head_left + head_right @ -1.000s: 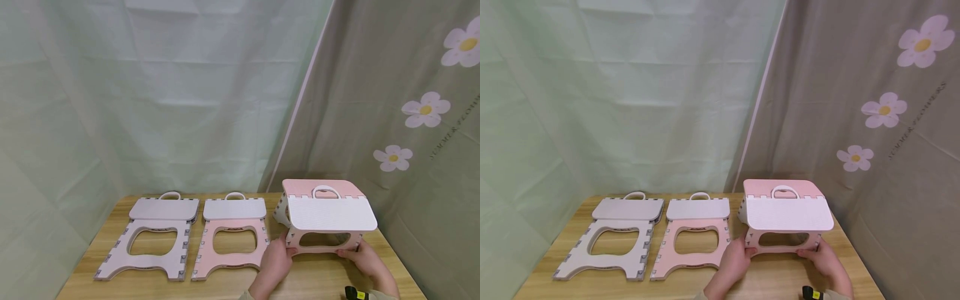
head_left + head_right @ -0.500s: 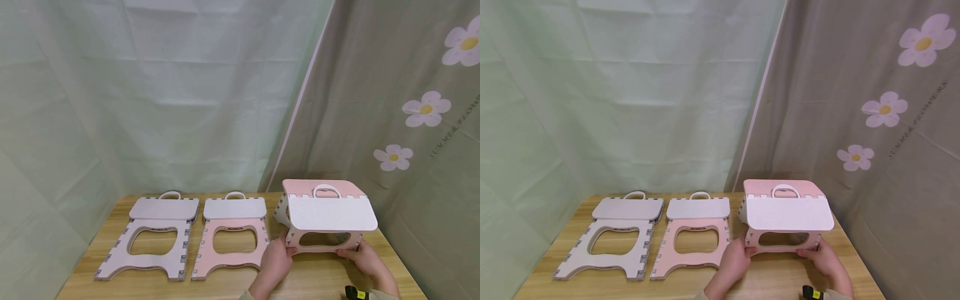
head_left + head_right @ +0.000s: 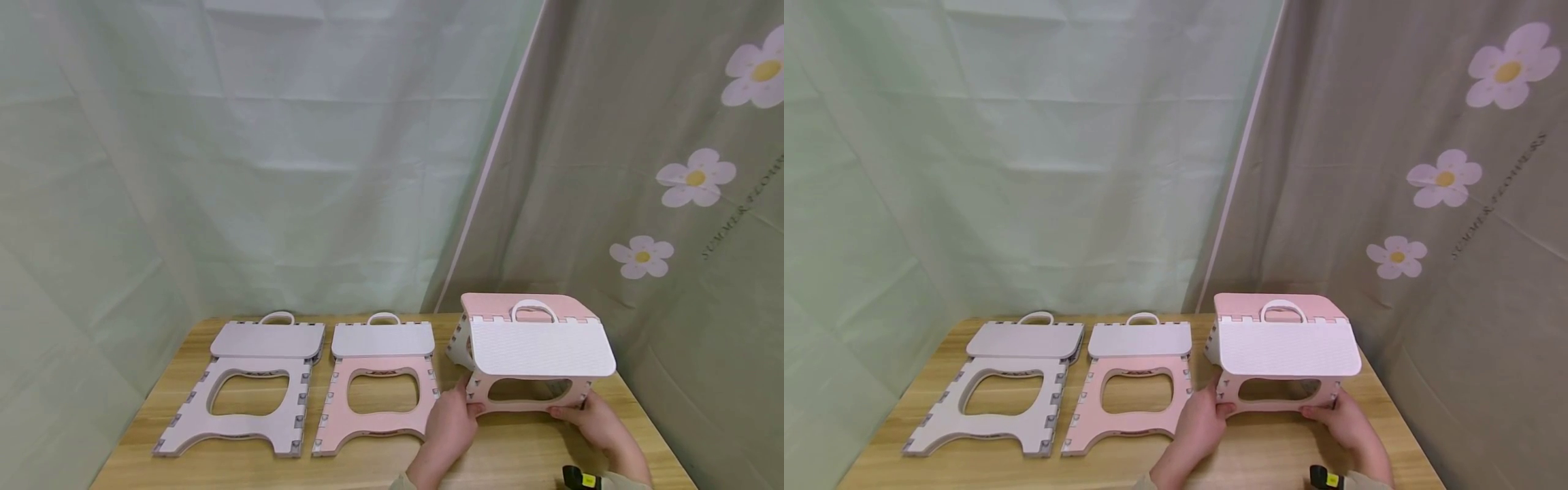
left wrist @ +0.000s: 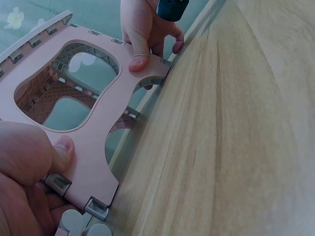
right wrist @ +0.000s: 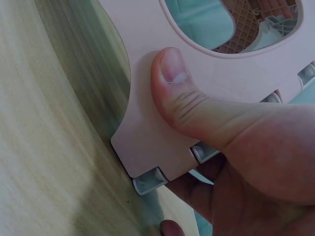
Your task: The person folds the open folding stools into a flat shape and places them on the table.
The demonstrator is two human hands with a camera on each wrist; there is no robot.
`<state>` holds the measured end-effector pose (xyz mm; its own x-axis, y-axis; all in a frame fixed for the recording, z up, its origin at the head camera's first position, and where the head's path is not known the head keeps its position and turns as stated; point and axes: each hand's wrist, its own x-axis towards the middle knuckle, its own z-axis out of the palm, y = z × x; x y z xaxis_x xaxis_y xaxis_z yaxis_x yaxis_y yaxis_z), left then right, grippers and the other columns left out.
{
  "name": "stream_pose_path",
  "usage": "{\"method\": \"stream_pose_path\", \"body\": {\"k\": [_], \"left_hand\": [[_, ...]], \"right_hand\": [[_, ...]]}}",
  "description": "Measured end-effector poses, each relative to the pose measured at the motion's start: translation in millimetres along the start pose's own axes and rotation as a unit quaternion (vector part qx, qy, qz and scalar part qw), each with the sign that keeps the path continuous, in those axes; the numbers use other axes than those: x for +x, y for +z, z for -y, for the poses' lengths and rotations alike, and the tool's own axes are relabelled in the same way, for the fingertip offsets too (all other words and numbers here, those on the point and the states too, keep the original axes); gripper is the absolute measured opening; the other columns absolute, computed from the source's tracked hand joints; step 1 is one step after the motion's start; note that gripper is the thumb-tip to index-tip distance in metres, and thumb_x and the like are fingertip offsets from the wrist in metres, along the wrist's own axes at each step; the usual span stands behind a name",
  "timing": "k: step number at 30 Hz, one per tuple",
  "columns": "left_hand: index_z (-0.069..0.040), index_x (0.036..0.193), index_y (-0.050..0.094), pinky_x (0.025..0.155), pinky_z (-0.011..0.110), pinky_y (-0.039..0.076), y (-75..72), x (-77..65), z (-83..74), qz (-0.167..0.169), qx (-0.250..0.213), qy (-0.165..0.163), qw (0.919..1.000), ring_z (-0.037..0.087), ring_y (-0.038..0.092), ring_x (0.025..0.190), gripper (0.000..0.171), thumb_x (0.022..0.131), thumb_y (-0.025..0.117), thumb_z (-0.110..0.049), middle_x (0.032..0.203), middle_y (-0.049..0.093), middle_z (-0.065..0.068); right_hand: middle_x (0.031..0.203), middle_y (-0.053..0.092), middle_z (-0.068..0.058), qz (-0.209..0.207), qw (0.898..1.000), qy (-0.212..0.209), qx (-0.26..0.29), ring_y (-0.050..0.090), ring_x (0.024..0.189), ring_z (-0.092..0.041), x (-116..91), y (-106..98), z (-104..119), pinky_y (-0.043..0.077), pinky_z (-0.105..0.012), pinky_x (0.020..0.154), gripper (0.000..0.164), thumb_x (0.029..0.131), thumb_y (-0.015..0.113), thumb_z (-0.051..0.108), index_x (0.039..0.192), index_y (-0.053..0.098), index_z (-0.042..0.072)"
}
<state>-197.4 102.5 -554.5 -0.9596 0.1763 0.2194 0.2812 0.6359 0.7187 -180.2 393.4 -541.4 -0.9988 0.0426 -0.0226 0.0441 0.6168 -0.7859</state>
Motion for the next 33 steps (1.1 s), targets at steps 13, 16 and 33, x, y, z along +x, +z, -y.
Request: {"method": "stream_pose_path", "body": {"k": [13, 16, 33], "left_hand": [[-0.014, 0.141, 0.066, 0.066, 0.044, 0.057, -0.2, 0.1, 0.3, 0.003, -0.007, -0.004, 1.0, 0.029, 0.076, 0.086, 0.053, 0.092, 0.083, -0.027, 0.099, 0.079, 0.012], [-0.014, 0.141, 0.066, 0.066, 0.045, 0.057, -0.1, 0.2, -0.2, 0.004, -0.008, -0.007, 0.9999, 0.029, 0.076, 0.087, 0.053, 0.092, 0.083, -0.026, 0.1, 0.079, 0.011], [-0.013, 0.138, 0.068, 0.065, 0.044, 0.056, 0.6, 0.0, 3.6, 0.009, -0.021, -0.011, 0.9997, 0.027, 0.075, 0.087, 0.051, 0.091, 0.084, -0.024, 0.099, 0.079, 0.01]], "right_hand": [[0.121, 0.071, -0.016, -0.003, 1.0, -0.008, 0.005, 0.057, 0.101, -0.005, -0.8, 0.7, -0.3, 0.043, -0.021, 0.09, 0.051, 0.09, 0.087, 0.01, 0.132, 0.062, -0.007], [0.121, 0.071, -0.016, 0.0, 1.0, -0.005, 0.007, 0.057, 0.1, -0.006, -0.8, 0.5, 0.2, 0.044, -0.023, 0.09, 0.052, 0.09, 0.086, 0.009, 0.132, 0.061, -0.007], [0.121, 0.071, -0.016, 0.003, 1.0, 0.005, 0.016, 0.057, 0.1, -0.006, 0.4, 1.3, -0.3, 0.044, -0.023, 0.089, 0.05, 0.092, 0.085, 0.008, 0.132, 0.061, -0.008]]}}
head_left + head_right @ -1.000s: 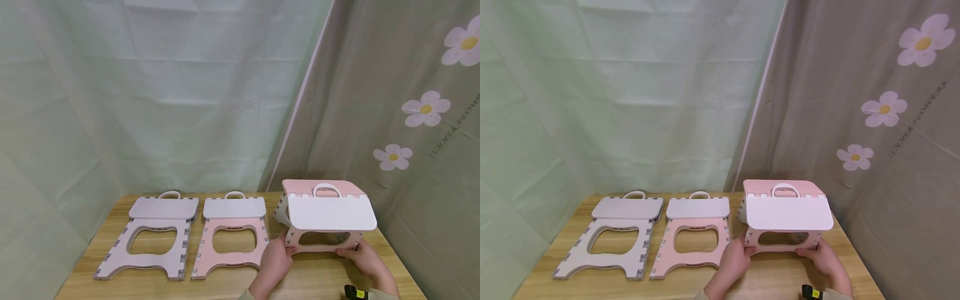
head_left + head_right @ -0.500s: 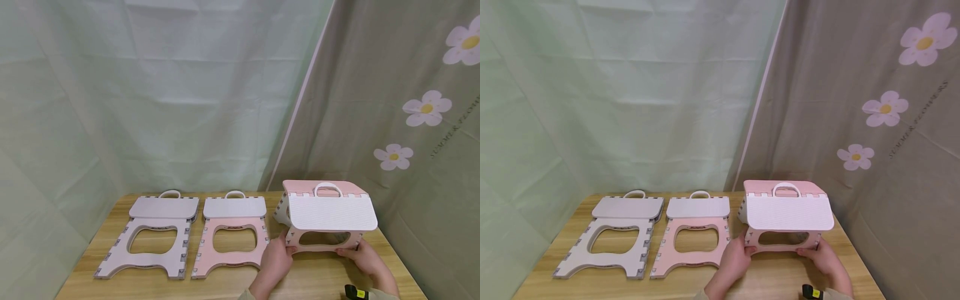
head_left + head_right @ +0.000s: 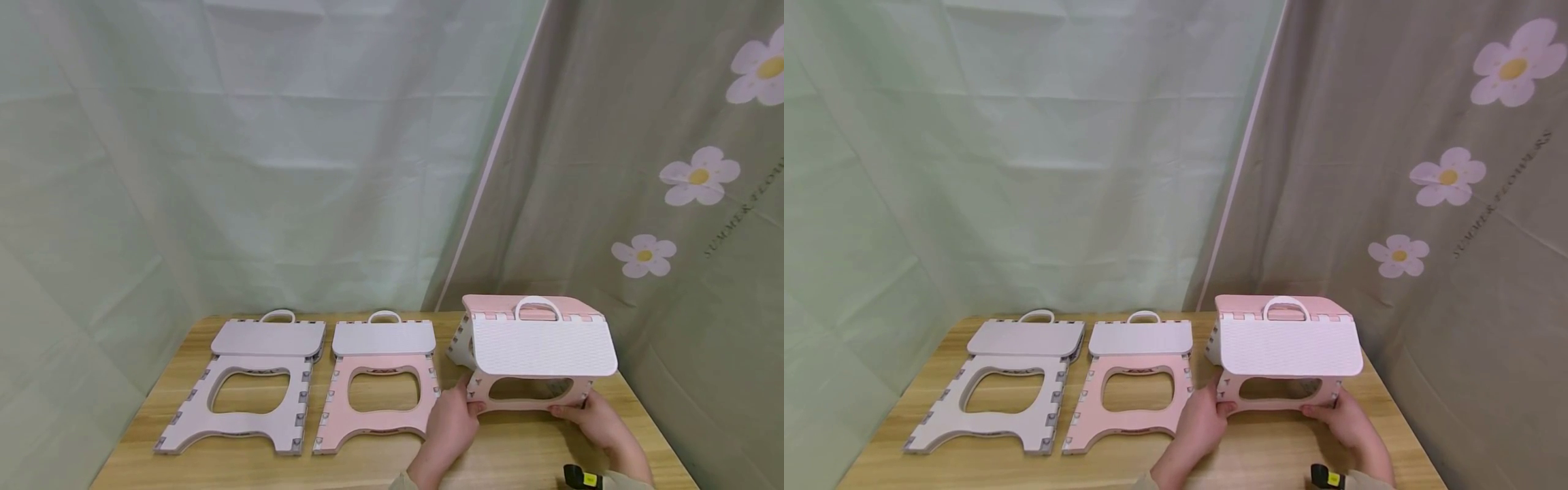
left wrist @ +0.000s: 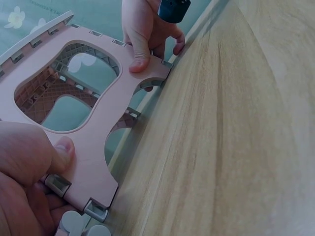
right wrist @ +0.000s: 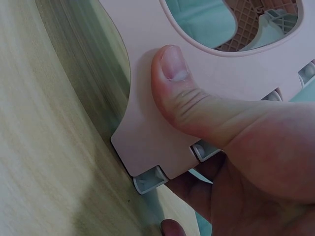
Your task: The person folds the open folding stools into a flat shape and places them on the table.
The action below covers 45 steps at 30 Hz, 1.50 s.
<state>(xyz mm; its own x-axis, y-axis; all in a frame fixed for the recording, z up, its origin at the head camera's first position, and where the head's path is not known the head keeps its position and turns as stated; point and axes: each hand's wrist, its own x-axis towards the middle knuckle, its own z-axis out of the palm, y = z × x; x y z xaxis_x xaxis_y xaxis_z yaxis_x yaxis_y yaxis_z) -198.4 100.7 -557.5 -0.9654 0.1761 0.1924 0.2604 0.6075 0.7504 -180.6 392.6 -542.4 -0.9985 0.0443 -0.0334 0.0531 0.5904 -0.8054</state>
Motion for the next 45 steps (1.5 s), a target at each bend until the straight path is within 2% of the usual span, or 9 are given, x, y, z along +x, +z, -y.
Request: {"method": "stream_pose_path", "body": {"k": [9, 17, 23, 35, 40, 45], "left_hand": [[-0.011, 0.138, 0.068, 0.066, 0.044, 0.056, -1.1, 0.5, -2.0, 0.002, -0.005, -0.004, 1.0, 0.027, 0.075, 0.087, 0.051, 0.091, 0.083, -0.025, 0.099, 0.079, 0.01], [-0.014, 0.138, 0.068, 0.063, 0.043, 0.055, -2.4, 0.8, -4.1, 0.001, -0.009, -0.001, 1.0, 0.025, 0.074, 0.085, 0.05, 0.092, 0.082, -0.029, 0.097, 0.078, 0.009], [-0.011, 0.137, 0.068, 0.064, 0.043, 0.055, -0.8, 0.1, -3.8, 0.0, -0.006, -0.003, 1.0, 0.024, 0.074, 0.085, 0.05, 0.092, 0.082, -0.026, 0.098, 0.078, 0.009], [-0.009, 0.124, 0.065, 0.06, 0.042, 0.053, 0.3, 0.6, -3.6, -0.003, -0.006, 0.0, 1.0, 0.022, 0.073, 0.081, 0.038, 0.092, 0.082, -0.022, 0.093, 0.076, 0.008], [-0.01, 0.119, 0.063, 0.062, 0.043, 0.054, -0.9, 0.3, -2.0, 0.009, -0.007, -0.004, 0.9999, 0.023, 0.072, 0.081, 0.034, 0.093, 0.082, -0.023, 0.092, 0.075, 0.008], [-0.01, 0.117, 0.063, 0.068, 0.045, 0.056, -3.6, 0.5, -0.7, 0.025, -0.022, -0.004, 0.9995, 0.026, 0.074, 0.088, 0.032, 0.094, 0.081, -0.023, 0.097, 0.075, 0.009]], "right_hand": [[0.129, 0.069, -0.02, 0.005, 1.0, 0.003, -0.002, 0.057, 0.104, -0.005, 0.8, -1.5, 0.5, 0.045, -0.023, 0.091, 0.054, 0.093, 0.084, 0.009, 0.137, 0.058, -0.008], [0.119, 0.072, -0.017, 0.003, 1.0, 0.002, 0.017, 0.06, 0.096, -0.006, 1.5, 0.8, -1.4, 0.048, -0.025, 0.088, 0.047, 0.093, 0.081, 0.002, 0.133, 0.059, -0.012], [0.118, 0.072, -0.015, 0.0, 1.0, -0.004, 0.006, 0.059, 0.098, -0.005, 0.6, -0.5, -0.6, 0.047, -0.024, 0.09, 0.047, 0.092, 0.083, 0.005, 0.131, 0.061, -0.01], [0.136, 0.066, -0.023, 0.016, 1.0, 0.015, -0.006, 0.057, 0.111, -0.009, 3.0, -4.4, 1.7, 0.044, -0.025, 0.095, 0.058, 0.093, 0.085, 0.015, 0.139, 0.058, -0.008], [0.135, 0.066, -0.022, 0.021, 1.0, 0.02, -0.005, 0.057, 0.111, -0.011, 1.5, -3.3, 2.7, 0.043, -0.024, 0.095, 0.057, 0.093, 0.085, 0.015, 0.139, 0.058, -0.008], [0.13, 0.069, -0.02, 0.02, 1.0, 0.015, 0.004, 0.058, 0.106, -0.008, 0.4, -1.5, 3.3, 0.044, -0.024, 0.094, 0.053, 0.093, 0.085, 0.012, 0.135, 0.06, -0.009]]}}
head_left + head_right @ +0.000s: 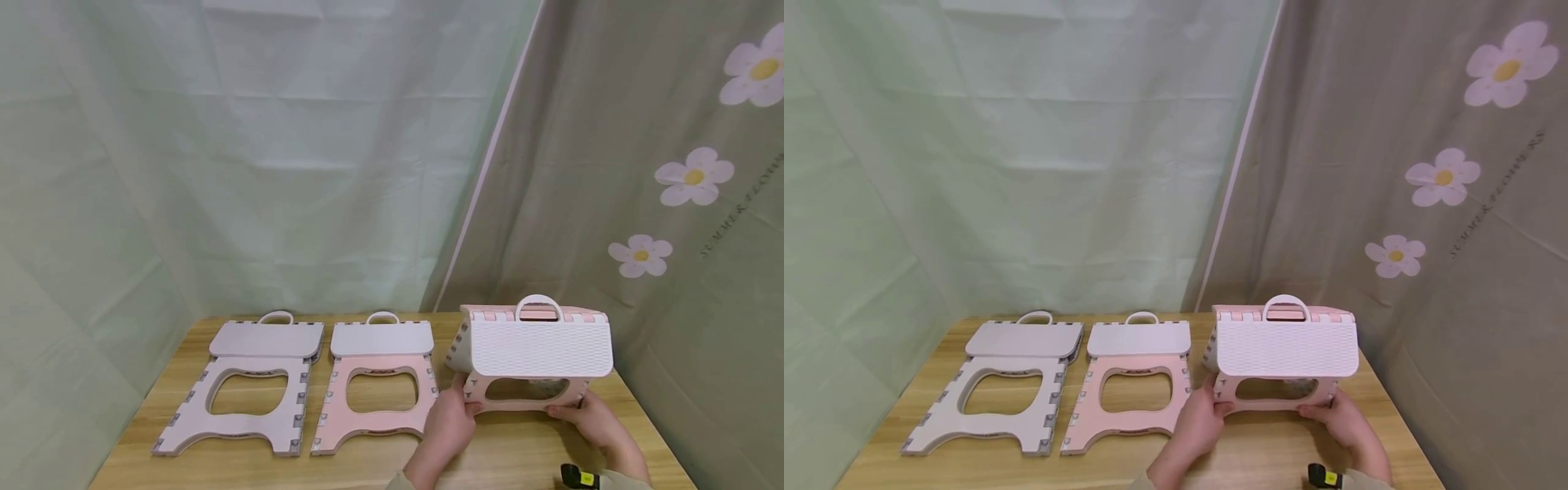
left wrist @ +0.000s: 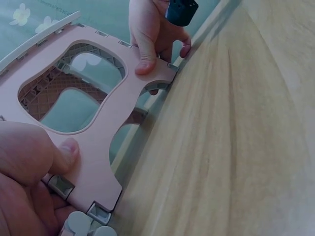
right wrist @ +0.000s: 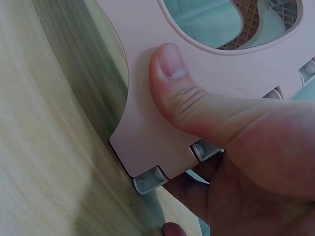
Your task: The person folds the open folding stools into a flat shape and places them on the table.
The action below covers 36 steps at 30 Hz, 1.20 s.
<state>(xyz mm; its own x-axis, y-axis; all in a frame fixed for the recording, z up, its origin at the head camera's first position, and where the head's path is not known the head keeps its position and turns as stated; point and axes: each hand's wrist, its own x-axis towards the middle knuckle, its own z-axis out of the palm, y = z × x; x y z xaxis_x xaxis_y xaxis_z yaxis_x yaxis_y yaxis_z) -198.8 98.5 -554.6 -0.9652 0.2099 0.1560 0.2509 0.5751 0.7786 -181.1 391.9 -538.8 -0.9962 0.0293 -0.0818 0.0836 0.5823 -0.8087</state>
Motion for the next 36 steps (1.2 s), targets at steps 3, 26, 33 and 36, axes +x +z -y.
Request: {"method": "stream_pose_path", "body": {"k": [3, 26, 33, 36], "left_hand": [[-0.009, 0.117, 0.064, 0.072, 0.046, 0.058, -2.6, 0.5, -0.5, 0.005, -0.012, 0.004, 0.9999, 0.028, 0.074, 0.092, 0.032, 0.094, 0.082, -0.022, 0.099, 0.076, 0.01], [-0.006, 0.108, 0.076, 0.085, 0.039, 0.058, -8.4, 7.4, 9.1, 0.015, -0.093, 0.01, 0.9955, 0.016, 0.071, 0.098, 0.029, 0.084, 0.091, -0.012, 0.102, 0.078, 0.004], [-0.002, 0.111, 0.077, 0.08, 0.034, 0.059, -7.8, 6.9, 8.9, 0.013, -0.103, 0.023, 0.9943, 0.011, 0.071, 0.095, 0.03, 0.084, 0.09, -0.009, 0.101, 0.079, 0.005], [-0.002, 0.111, 0.078, 0.077, 0.032, 0.059, -6.4, 7.0, 9.1, 0.007, -0.103, 0.033, 0.9941, 0.01, 0.07, 0.092, 0.03, 0.084, 0.089, -0.008, 0.099, 0.079, 0.005]], "right_hand": [[0.128, 0.069, -0.02, 0.001, 1.0, -0.008, 0.001, 0.059, 0.104, -0.006, 1, 0, 0, 0.046, -0.025, 0.093, 0.05, 0.094, 0.083, 0.01, 0.133, 0.06, -0.01], [0.111, 0.074, -0.008, 0.012, 1.0, 0.003, 0.02, 0.06, 0.095, -0.007, -2, 1, -3, 0.047, -0.025, 0.087, 0.037, 0.094, 0.083, 0.008, 0.122, 0.066, -0.009], [0.108, 0.073, -0.002, 0.031, 0.998, -0.018, 0.05, 0.06, 0.093, -0.006, 1, 0, -7, 0.047, -0.024, 0.085, 0.034, 0.094, 0.082, 0.006, 0.119, 0.067, -0.01], [0.106, 0.074, 0.0, 0.031, 0.998, -0.025, 0.052, 0.06, 0.093, -0.004, 2, 0, -9, 0.047, -0.023, 0.085, 0.033, 0.094, 0.082, 0.006, 0.118, 0.067, -0.011]]}}
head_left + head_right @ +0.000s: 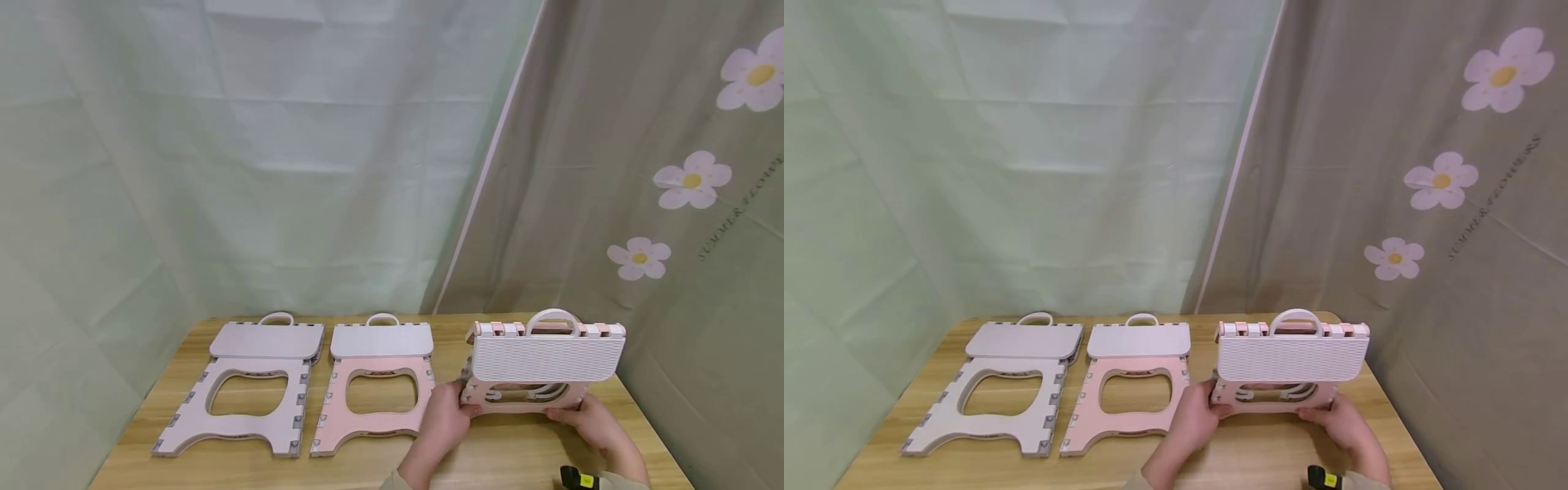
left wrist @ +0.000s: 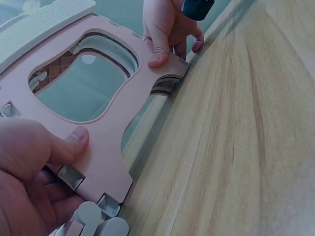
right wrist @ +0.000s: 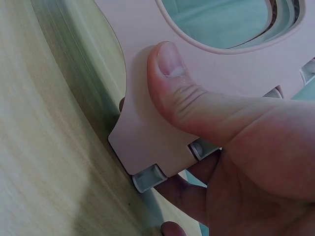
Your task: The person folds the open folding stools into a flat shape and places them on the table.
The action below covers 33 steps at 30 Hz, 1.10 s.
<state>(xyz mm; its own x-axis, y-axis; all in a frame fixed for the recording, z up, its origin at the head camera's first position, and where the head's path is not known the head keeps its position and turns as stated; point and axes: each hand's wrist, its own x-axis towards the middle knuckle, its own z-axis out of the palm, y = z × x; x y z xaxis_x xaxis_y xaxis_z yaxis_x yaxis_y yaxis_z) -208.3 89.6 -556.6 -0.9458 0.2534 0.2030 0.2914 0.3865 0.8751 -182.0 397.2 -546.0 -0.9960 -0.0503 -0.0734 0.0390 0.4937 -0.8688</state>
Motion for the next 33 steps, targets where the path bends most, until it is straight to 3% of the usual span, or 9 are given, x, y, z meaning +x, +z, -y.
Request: {"method": "stream_pose_path", "body": {"k": [7, 12, 15, 18, 22, 25, 33], "left_hand": [[-0.004, 0.112, 0.079, 0.079, 0.033, 0.059, -1.3, 0.0, 1.4, 0.006, 0.006, -0.009, 0.9999, 0.01, 0.072, 0.095, 0.033, 0.084, 0.092, -0.015, 0.102, 0.08, 0.003], [-0.01, 0.103, 0.074, 0.068, 0.028, 0.052, -9.8, 2.9, 2.8, -0.008, -0.001, -0.018, 0.9998, 0.005, 0.062, 0.08, 0.036, 0.078, 0.098, -0.021, 0.09, 0.072, -0.007], [-0.014, 0.102, 0.064, 0.068, 0.027, 0.048, -15.0, 5.3, 3.3, -0.028, -0.024, -0.02, 0.9991, 0.009, 0.056, 0.079, 0.047, 0.074, 0.101, -0.022, 0.09, 0.061, -0.008], [-0.014, 0.114, 0.061, 0.075, 0.029, 0.05, -17.5, 6.6, 2.7, -0.047, -0.031, -0.007, 0.9984, 0.017, 0.058, 0.091, 0.06, 0.071, 0.103, -0.023, 0.102, 0.058, -0.003], [-0.014, 0.139, 0.061, 0.092, 0.04, 0.052, -17.9, 7.3, 2.9, -0.061, -0.027, 0.013, 0.9977, 0.028, 0.06, 0.114, 0.08, 0.071, 0.103, -0.025, 0.127, 0.061, 0.004], [-0.014, 0.142, 0.065, 0.099, 0.046, 0.053, -17.8, 7.6, 3.7, -0.053, -0.041, 0.018, 0.9976, 0.025, 0.062, 0.121, 0.075, 0.075, 0.1, -0.021, 0.132, 0.068, 0.002], [-0.013, 0.117, 0.076, 0.092, 0.037, 0.058, -18.1, 9.3, 4.8, -0.028, -0.092, 0.014, 0.9953, 0.009, 0.069, 0.103, 0.04, 0.082, 0.095, -0.011, 0.109, 0.076, -0.005]], "right_hand": [[0.106, 0.074, -0.002, -0.02, 1.0, 0.007, -0.02, 0.061, 0.093, -0.005, 1, -1, -3, 0.048, -0.023, 0.085, 0.033, 0.093, 0.083, 0.006, 0.119, 0.068, -0.009], [0.124, 0.068, -0.017, -0.039, 0.998, 0.045, -0.007, 0.065, 0.107, -0.018, -1, -7, -2, 0.051, -0.025, 0.087, 0.066, 0.091, 0.087, 0.01, 0.141, 0.048, -0.009], [0.138, 0.061, -0.025, -0.051, 0.997, 0.063, -0.018, 0.064, 0.119, -0.028, -6, -13, 1, 0.049, -0.025, 0.089, 0.08, 0.091, 0.088, 0.018, 0.151, 0.04, -0.004], [0.143, 0.059, -0.025, -0.054, 0.997, 0.059, -0.012, 0.065, 0.121, -0.027, -9, -16, 4, 0.049, -0.025, 0.091, 0.073, 0.093, 0.086, 0.017, 0.151, 0.046, -0.005], [0.135, 0.065, -0.022, -0.061, 0.997, 0.044, -0.003, 0.068, 0.11, -0.016, -10, -14, 5, 0.053, -0.024, 0.087, 0.061, 0.093, 0.085, 0.011, 0.142, 0.055, -0.009], [0.131, 0.067, -0.023, -0.068, 0.997, 0.041, -0.005, 0.069, 0.108, -0.018, -9, -13, 4, 0.054, -0.024, 0.085, 0.06, 0.093, 0.085, 0.01, 0.141, 0.054, -0.01], [0.127, 0.069, -0.022, -0.076, 0.996, 0.037, -0.021, 0.068, 0.105, -0.016, -5, -12, 3, 0.054, -0.025, 0.084, 0.057, 0.093, 0.084, 0.008, 0.139, 0.055, -0.011]]}}
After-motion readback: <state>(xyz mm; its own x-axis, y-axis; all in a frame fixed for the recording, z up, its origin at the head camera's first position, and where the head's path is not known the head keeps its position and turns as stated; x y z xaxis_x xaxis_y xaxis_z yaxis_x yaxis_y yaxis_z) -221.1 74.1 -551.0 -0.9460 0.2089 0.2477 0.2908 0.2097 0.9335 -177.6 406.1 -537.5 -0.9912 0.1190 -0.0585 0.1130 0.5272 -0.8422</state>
